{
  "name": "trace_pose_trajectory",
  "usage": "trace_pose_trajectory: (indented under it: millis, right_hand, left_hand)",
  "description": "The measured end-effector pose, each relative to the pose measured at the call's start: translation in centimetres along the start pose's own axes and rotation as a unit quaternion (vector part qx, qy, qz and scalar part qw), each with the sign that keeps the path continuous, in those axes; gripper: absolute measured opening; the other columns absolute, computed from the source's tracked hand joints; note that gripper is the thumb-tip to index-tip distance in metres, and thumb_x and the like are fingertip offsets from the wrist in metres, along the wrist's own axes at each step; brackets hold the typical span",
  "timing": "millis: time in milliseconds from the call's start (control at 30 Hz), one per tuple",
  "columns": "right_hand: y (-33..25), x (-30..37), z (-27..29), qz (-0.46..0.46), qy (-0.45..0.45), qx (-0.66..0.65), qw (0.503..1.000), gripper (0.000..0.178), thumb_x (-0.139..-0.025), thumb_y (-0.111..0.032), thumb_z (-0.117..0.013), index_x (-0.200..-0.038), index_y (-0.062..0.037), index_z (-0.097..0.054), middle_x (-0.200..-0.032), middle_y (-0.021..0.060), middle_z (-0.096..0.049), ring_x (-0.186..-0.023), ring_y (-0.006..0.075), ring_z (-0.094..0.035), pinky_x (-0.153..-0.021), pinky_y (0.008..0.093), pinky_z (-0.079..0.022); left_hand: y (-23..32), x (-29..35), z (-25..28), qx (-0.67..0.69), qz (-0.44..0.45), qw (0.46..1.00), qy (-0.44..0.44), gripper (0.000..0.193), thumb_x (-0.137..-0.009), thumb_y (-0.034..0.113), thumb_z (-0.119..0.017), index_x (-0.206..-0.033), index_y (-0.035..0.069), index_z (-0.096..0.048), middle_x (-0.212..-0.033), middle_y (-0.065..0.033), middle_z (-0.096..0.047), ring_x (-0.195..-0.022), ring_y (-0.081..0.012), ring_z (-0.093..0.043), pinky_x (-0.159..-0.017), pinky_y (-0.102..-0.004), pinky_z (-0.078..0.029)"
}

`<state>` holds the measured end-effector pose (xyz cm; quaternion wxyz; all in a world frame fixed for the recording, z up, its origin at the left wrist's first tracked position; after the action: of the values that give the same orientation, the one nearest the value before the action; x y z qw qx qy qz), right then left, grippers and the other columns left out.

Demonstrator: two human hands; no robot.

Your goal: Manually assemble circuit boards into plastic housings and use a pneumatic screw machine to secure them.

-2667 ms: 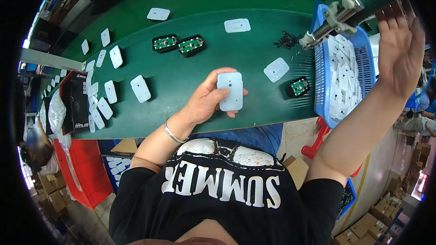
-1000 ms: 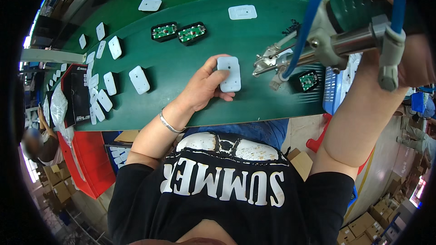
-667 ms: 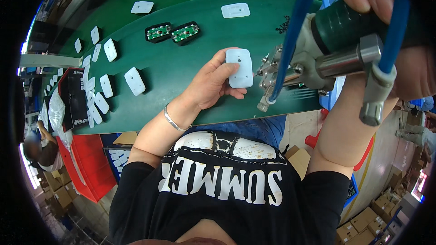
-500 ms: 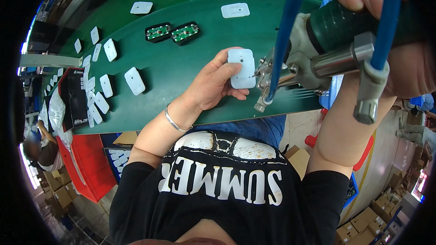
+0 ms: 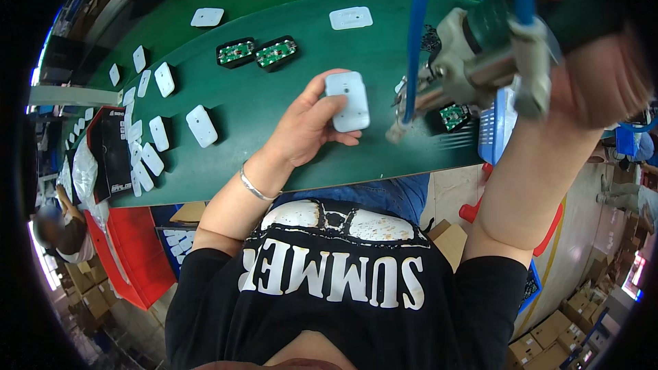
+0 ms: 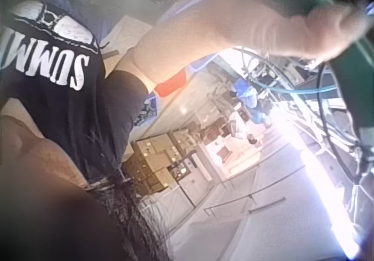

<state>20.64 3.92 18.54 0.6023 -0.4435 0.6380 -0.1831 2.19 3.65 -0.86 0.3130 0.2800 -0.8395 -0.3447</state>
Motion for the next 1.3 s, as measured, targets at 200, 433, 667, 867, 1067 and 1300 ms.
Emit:
trace_pose_trajectory:
  millis: [200,433,667,867,1067,1300]
  right_hand:
    - [0.2,-0.3,-0.5,0.018,0.133,0.052,0.99,0.022,-0.088,-0.02,-0.049,-0.098,-0.0006,-0.052,-0.07,0.0041,-0.055,-0.055,0.0127,-0.055,-0.053,0.0243,-0.049]
    - [-0.1,-1.2,1.9,0.004,0.165,0.12,0.979,0.019,-0.085,-0.02,-0.056,-0.093,-0.0038,-0.053,-0.066,0.0028,-0.053,-0.055,0.0122,-0.052,-0.053,0.0256,-0.045]
    - [-0.4,-1.3,2.5,0.017,0.142,0.11,0.984,0.016,-0.083,-0.02,-0.059,-0.079,-0.0063,-0.052,-0.065,0.0025,-0.053,-0.056,0.0113,-0.053,-0.053,0.0256,-0.044]
    - [-0.8,-1.3,2.0,0.019,0.193,0.134,0.972,0.017,-0.081,-0.018,-0.061,-0.08,-0.0038,-0.053,-0.064,0.003,-0.053,-0.054,0.0117,-0.053,-0.052,0.0251,-0.045]
    - [-0.3,-1.3,2.7,0.011,0.175,0.142,0.974,0.018,-0.08,-0.019,-0.063,-0.076,-0.0042,-0.055,-0.064,0.0034,-0.054,-0.053,0.0116,-0.054,-0.051,0.0241,-0.045]
    - [-0.7,-1.4,2.6,0.035,0.179,0.131,0.974,0.019,-0.08,-0.02,-0.063,-0.072,-0.0049,-0.055,-0.062,0.0035,-0.054,-0.052,0.0115,-0.054,-0.051,0.024,-0.046]
  left_hand:
    - [-0.2,0.8,1.3,0.015,-0.012,1.0,0.015,0.043,-0.089,0.011,-0.044,-0.13,0.012,-0.032,-0.107,-0.0121,-0.053,-0.083,-0.0253,-0.062,-0.068,-0.0346,-0.056]
    - [-0.4,1.2,1.8,0.031,-0.005,0.999,0.02,0.044,-0.089,0.013,-0.047,-0.13,0.011,-0.031,-0.106,-0.0127,-0.054,-0.082,-0.0238,-0.062,-0.069,-0.0339,-0.055]
    - [-0.3,1.1,1.8,0.025,-0.025,0.999,0.038,0.042,-0.089,0.015,-0.047,-0.129,0.013,-0.034,-0.108,-0.0191,-0.054,-0.087,-0.0259,-0.061,-0.068,-0.0354,-0.056]
    - [-0.2,0.9,1.6,0.034,-0.014,0.999,0.034,0.041,-0.089,0.013,-0.046,-0.128,0.012,-0.033,-0.107,-0.0127,-0.054,-0.083,-0.0245,-0.062,-0.067,-0.0337,-0.056]
    - [-0.3,0.9,1.9,0.03,-0.016,0.999,0.041,0.041,-0.09,0.014,-0.045,-0.128,0.012,-0.033,-0.107,-0.0125,-0.054,-0.082,-0.0249,-0.062,-0.067,-0.0343,-0.056]
    - [-0.4,0.8,2.0,0.028,-0.007,0.999,0.041,0.04,-0.09,0.013,-0.045,-0.128,0.013,-0.033,-0.108,-0.0125,-0.053,-0.083,-0.0256,-0.062,-0.068,-0.035,-0.055]
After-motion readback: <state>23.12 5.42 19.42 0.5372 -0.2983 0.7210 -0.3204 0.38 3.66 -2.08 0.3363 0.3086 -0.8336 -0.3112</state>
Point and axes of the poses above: each hand's wrist, its own x-axis away from the middle knuckle, its own z-axis out of the back of the hand, y = z × x, the point moved 2 cm from there along -x, towards the middle knuckle
